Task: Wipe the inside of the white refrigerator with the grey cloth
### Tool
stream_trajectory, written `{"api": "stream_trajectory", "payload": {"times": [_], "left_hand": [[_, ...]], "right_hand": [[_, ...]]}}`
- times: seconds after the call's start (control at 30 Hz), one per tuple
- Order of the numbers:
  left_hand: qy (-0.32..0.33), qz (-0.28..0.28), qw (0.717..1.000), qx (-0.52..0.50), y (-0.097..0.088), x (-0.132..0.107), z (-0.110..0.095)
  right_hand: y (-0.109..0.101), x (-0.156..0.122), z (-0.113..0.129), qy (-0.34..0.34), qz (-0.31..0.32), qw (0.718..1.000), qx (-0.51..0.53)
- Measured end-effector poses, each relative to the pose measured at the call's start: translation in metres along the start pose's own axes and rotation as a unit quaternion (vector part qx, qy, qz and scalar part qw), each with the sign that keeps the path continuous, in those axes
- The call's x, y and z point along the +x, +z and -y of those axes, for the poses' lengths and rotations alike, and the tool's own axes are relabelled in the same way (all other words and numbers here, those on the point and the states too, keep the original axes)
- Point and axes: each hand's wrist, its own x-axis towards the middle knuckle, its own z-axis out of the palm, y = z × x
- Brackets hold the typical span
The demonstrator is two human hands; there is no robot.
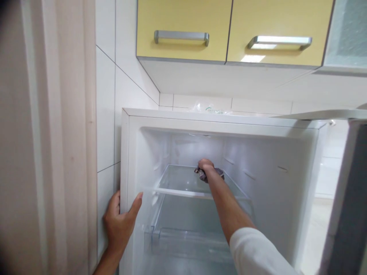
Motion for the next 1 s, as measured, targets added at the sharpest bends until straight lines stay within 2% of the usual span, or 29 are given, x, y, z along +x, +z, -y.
{"api": "stream_trajectory", "payload": {"times": [0.3,0.4,0.5,0.67,0.83,1.0], "left_hand": [[0.030,-0.014,0.999,0.007,0.002,-0.003,0.005],[0.035,-0.007,0.999,0.010,0.001,-0.003,0.005],[0.041,-0.010,0.999,0.007,0.002,-0.003,0.004],[0.027,-0.005,1.000,0.002,0.001,-0.002,0.002],[-0.015,0.013,1.000,0.020,0.002,0.000,-0.002],[-0.053,0.048,0.997,0.018,-0.002,0.001,-0.012]], "right_hand": [[0.042,-0.015,0.124,-0.181,0.070,0.981,-0.018],[0.050,-0.020,0.148,-0.225,0.086,0.971,-0.008],[0.050,-0.023,0.151,-0.252,0.103,0.962,0.004],[0.041,-0.043,0.131,-0.304,0.100,0.945,0.072],[0.029,-0.090,0.111,-0.359,0.073,0.912,0.188],[0.006,-0.151,0.096,-0.391,0.092,0.866,0.298]]}}
